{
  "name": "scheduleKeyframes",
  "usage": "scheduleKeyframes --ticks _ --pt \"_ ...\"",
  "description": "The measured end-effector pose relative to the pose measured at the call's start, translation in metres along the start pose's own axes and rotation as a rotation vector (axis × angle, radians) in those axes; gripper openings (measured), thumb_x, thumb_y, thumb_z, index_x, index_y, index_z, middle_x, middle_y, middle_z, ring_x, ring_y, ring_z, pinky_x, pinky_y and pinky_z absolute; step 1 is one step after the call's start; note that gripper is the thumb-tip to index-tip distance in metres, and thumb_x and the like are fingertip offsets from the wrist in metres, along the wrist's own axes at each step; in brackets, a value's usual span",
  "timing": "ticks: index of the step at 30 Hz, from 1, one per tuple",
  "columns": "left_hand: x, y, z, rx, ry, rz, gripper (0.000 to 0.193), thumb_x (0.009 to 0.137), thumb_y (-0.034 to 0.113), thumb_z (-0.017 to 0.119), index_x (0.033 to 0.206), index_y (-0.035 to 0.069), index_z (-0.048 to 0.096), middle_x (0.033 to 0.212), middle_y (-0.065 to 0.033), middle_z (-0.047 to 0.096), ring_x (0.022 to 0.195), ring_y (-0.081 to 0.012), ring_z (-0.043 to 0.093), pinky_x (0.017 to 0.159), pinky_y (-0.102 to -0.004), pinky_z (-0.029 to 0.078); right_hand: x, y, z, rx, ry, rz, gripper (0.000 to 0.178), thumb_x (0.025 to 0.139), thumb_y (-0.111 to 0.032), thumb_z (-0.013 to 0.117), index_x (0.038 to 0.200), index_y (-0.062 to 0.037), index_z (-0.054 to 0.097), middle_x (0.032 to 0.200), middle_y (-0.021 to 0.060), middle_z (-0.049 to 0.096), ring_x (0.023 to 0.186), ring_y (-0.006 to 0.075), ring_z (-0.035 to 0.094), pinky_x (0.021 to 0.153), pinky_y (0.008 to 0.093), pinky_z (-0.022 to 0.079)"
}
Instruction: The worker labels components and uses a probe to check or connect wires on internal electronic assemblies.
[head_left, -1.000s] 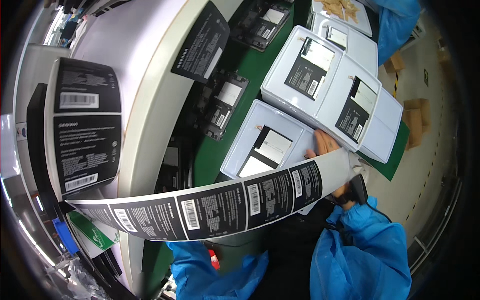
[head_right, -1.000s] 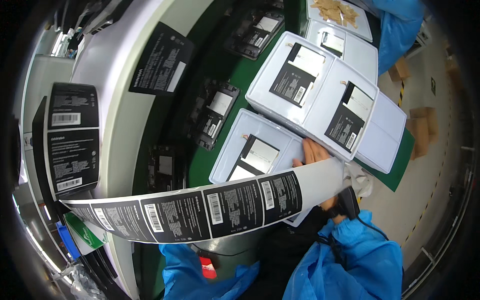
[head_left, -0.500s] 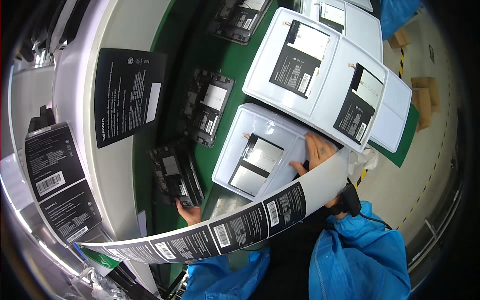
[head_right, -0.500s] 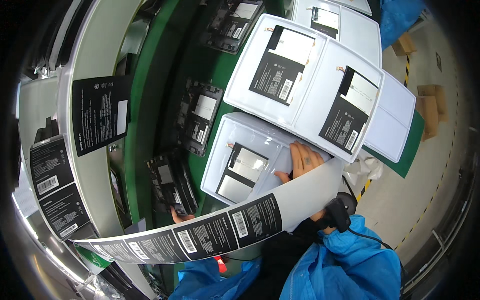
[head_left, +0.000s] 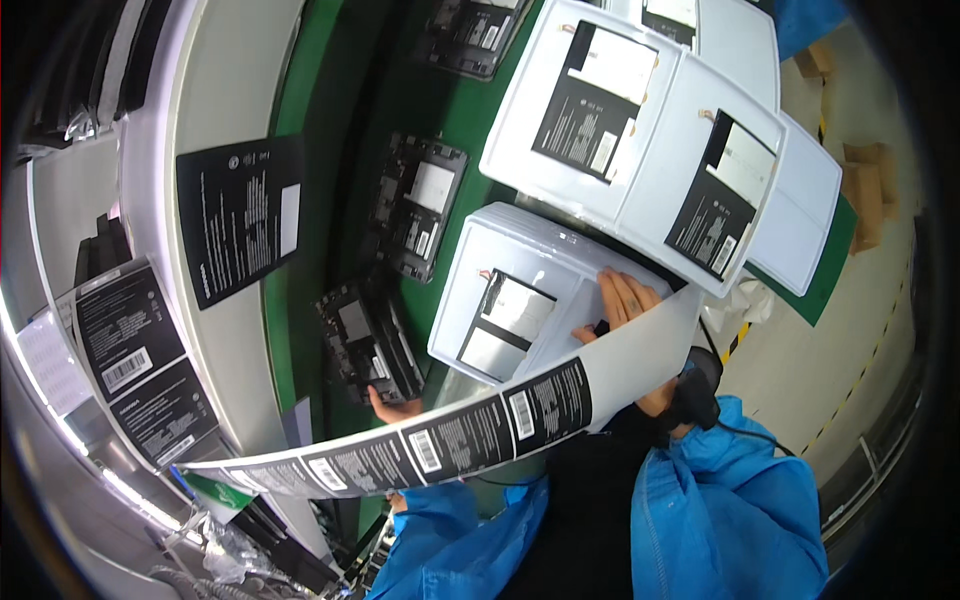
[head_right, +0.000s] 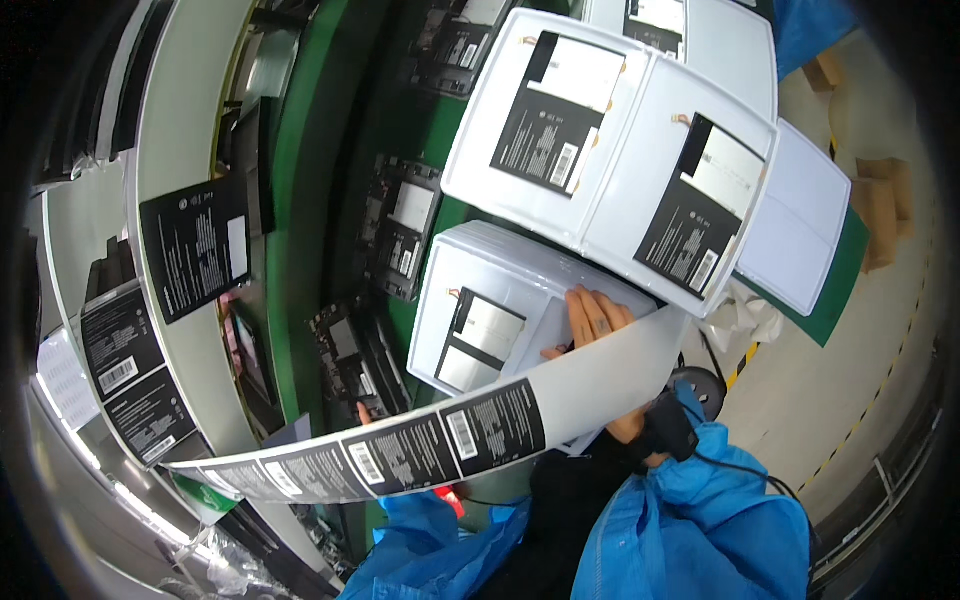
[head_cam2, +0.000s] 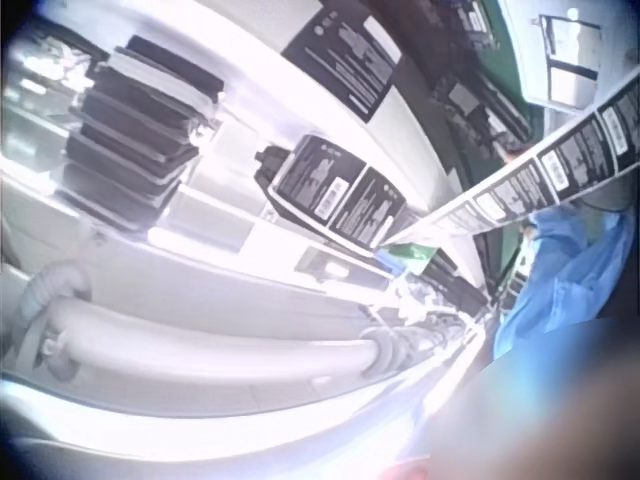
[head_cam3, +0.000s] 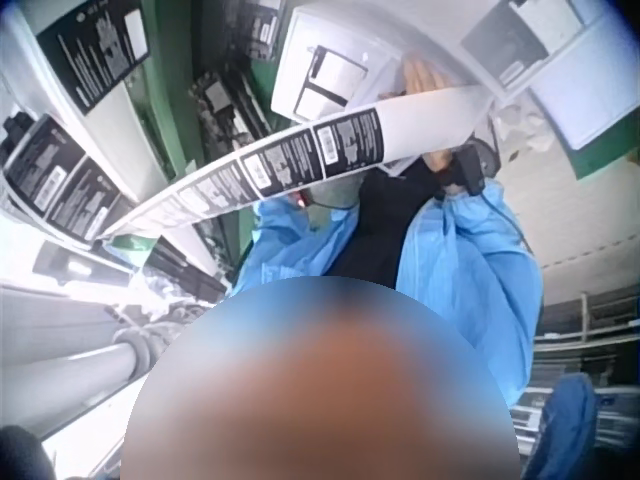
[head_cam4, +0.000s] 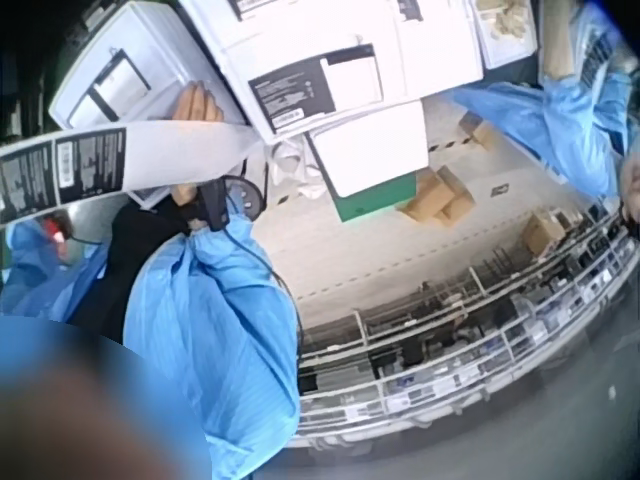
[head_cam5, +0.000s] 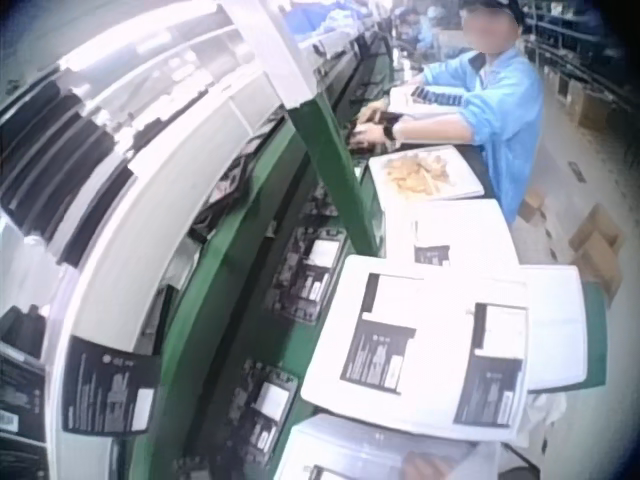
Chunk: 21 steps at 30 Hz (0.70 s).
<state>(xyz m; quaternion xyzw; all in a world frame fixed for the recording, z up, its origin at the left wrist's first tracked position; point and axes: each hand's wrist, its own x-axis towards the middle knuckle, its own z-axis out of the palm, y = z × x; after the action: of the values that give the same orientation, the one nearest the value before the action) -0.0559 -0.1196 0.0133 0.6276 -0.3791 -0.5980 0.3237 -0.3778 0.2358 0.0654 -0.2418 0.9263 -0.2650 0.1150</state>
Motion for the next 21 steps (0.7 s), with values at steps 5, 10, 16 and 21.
scheduleKeyframes --ticks 5,10,16,21 --pt "-0.055 0.009 0.008 0.067 0.044 0.127 0.059 0.09 0.046 0.062 0.135 0.008 0.055 0.13 -0.0139 0.06 0.115 -0.0282 0.06 0.098 -0.0463 0.049 0.027 0.042 0.008 0.543 -0.1 -0.026 0.039 0.089 -0.023 0.066 0.12 0.0007 0.064 0.128 0.0205 0.059 0.118 0.0364 0.056 0.098 0.0416 0.047" --pt "-0.083 -0.015 -0.001 0.054 0.085 0.21 0.062 0.096 0.054 0.052 0.135 0.007 0.055 0.126 -0.018 0.061 0.111 -0.0273 0.062 0.096 -0.0428 0.051 0.031 0.071 0.041 0.154 -0.116 -0.148 0.044 0.099 -0.04 0.051 0.114 -0.003 0.069 0.119 0.0282 0.061 0.12 0.0414 0.053 0.105 0.0437 0.041" --pt "-0.129 -0.024 -0.091 0.232 0.154 0.306 0.071 0.081 0.007 0.071 0.145 0.006 0.04 0.133 -0.0111 0.056 0.125 -0.027 0.054 0.106 -0.0478 0.044 0.056 0.072 0.036 0.353 -0.36 0.188 0.066 0.095 -0.056 0.054 0.128 0.0014 0.06 0.132 0.0292 0.056 0.131 0.0387 0.046 0.112 0.0397 0.032" --pt "-0.186 -0.074 -0.117 -0.551 0.071 -0.228 0.054 0.093 0.036 0.06 0.139 0.007 0.052 0.138 -0.0119 0.057 0.123 -0.0309 0.057 0.102 -0.0504 0.048 0.05 0.191 0.149 0.796 -0.27 0.238 0.047 0.097 -0.027 0.055 0.135 0.0006 0.054 0.135 0.0281 0.054 0.13 0.0361 0.049 0.111 0.0408 0.036"
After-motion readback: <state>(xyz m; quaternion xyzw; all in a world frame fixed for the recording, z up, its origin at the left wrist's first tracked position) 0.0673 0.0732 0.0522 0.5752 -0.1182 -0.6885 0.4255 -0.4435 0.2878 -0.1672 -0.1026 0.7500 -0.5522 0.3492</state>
